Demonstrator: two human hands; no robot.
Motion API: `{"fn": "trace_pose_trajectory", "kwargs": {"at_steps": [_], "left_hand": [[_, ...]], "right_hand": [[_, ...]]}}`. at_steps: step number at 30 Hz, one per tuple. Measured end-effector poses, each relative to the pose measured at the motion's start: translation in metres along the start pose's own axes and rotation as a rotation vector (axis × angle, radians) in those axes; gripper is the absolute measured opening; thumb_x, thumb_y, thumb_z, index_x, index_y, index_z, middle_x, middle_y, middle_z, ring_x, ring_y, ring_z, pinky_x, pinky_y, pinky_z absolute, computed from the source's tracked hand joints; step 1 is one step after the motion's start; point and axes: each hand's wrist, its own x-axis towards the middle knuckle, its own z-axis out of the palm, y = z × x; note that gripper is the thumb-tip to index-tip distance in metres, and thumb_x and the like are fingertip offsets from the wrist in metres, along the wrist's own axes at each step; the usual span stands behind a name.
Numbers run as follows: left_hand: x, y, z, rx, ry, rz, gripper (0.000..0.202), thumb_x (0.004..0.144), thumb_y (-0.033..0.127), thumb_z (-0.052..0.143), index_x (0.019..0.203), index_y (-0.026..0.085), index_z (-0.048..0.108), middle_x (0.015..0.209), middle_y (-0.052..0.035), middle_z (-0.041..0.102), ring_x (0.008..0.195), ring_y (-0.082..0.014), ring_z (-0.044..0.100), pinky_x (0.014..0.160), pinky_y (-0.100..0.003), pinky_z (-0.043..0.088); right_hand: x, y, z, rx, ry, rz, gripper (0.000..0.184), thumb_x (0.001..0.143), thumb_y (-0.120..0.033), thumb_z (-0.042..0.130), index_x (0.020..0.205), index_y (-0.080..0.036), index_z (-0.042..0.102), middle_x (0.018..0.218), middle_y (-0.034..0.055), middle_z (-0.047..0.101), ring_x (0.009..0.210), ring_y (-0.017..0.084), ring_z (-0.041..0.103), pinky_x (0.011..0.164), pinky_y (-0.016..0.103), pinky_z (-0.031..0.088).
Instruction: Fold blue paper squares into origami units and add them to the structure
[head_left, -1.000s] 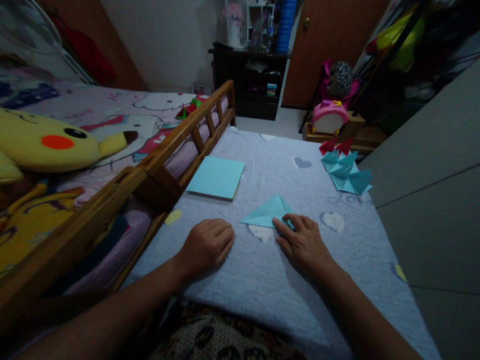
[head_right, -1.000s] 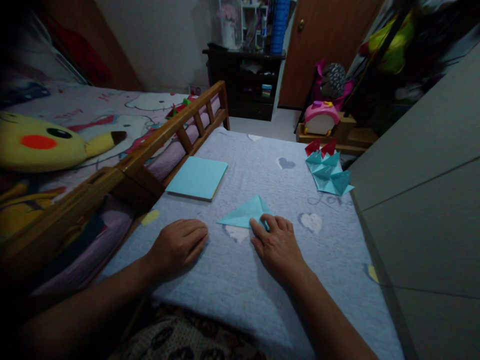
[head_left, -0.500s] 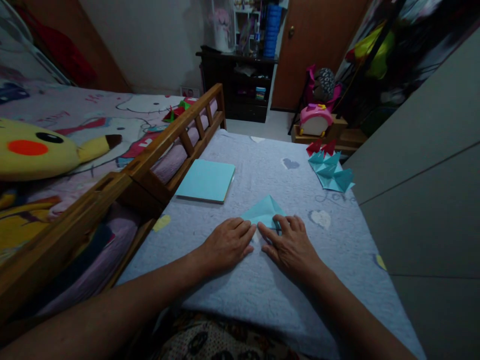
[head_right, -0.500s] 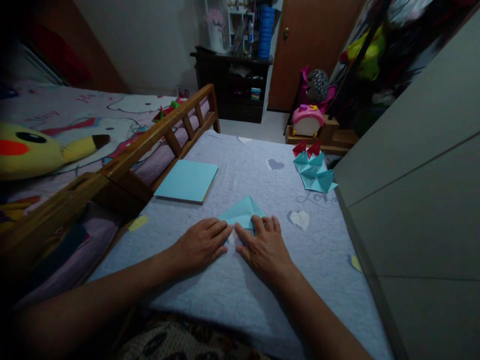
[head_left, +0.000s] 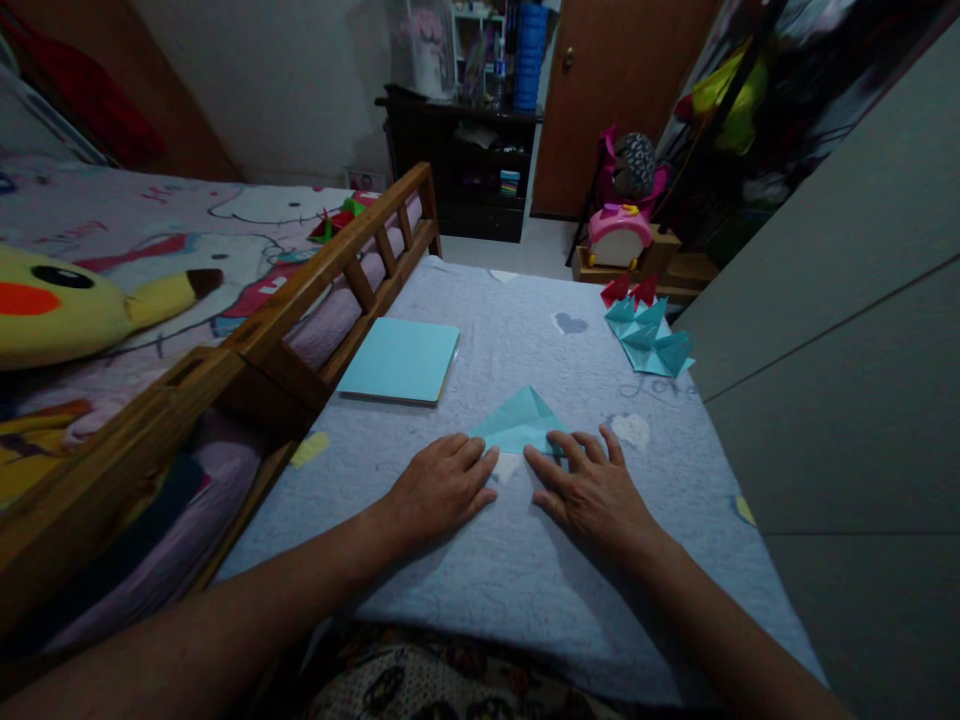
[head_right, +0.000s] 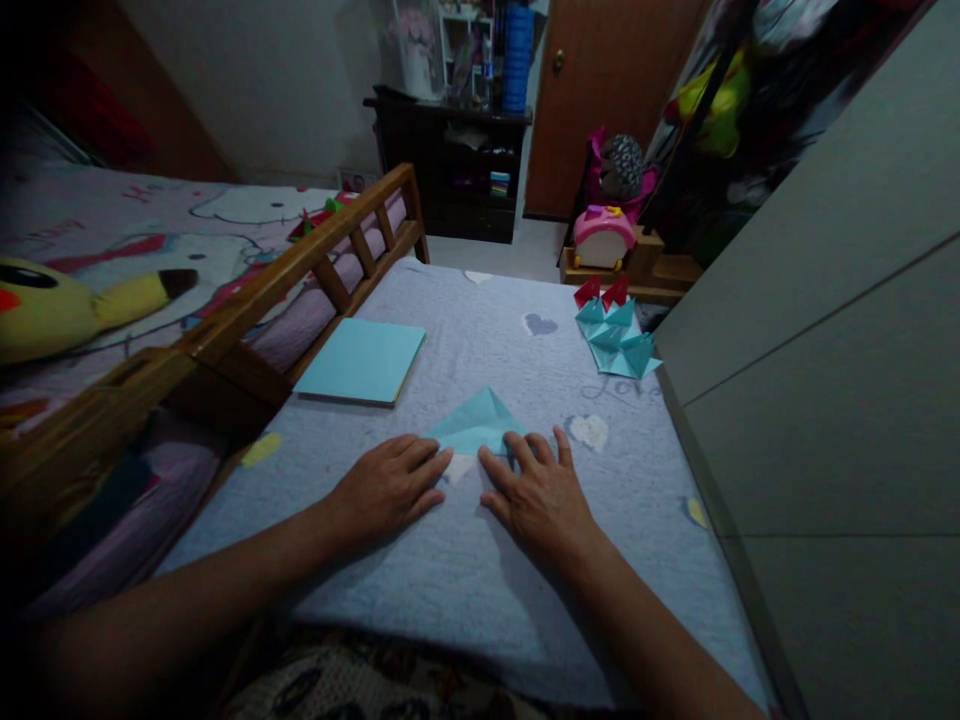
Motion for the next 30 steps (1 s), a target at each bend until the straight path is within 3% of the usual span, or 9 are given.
{"fn": "trace_pose_trajectory", "kwargs": {"at_steps": [15, 27, 30], "left_hand": [[-0.003, -0.004, 0.005, 0.002, 0.055, 0.028, 0.036, 0.100, 0.032, 0.048, 0.130, 0.014, 0.055, 0.118, -0.0126, 0.063, 0.104, -0.0272, 0.057, 0.093, -0.042, 0.051], [-0.005, -0.004, 0.006, -0.016, 0.071, 0.019, 0.036, 0.100, 0.029, 0.048, 0.132, 0.016, 0.056, 0.119, -0.0115, 0.063, 0.106, -0.0267, 0.057, 0.094, -0.041, 0.050], [-0.006, -0.004, 0.005, -0.007, 0.054, 0.018, 0.036, 0.100, 0.029, 0.048, 0.133, 0.016, 0.055, 0.120, -0.0115, 0.063, 0.107, -0.0269, 0.056, 0.096, -0.042, 0.048]], "right_hand": [[-0.044, 0.038, 0.000, -0.049, 0.015, 0.134, 0.042, 0.093, -0.044, 0.063, 0.134, -0.035, 0.062, 0.137, 0.0094, 0.061, 0.124, 0.035, 0.053, 0.109, 0.062, 0.031], [-0.060, 0.053, 0.000, -0.030, 0.050, 0.162, 0.035, 0.096, -0.038, 0.059, 0.130, -0.031, 0.065, 0.137, 0.0112, 0.061, 0.124, 0.034, 0.052, 0.107, 0.059, 0.033], [-0.057, 0.057, -0.004, 0.023, 0.060, 0.157, 0.027, 0.098, -0.035, 0.055, 0.119, -0.028, 0.070, 0.131, 0.0111, 0.064, 0.121, 0.031, 0.054, 0.107, 0.056, 0.033]]}}
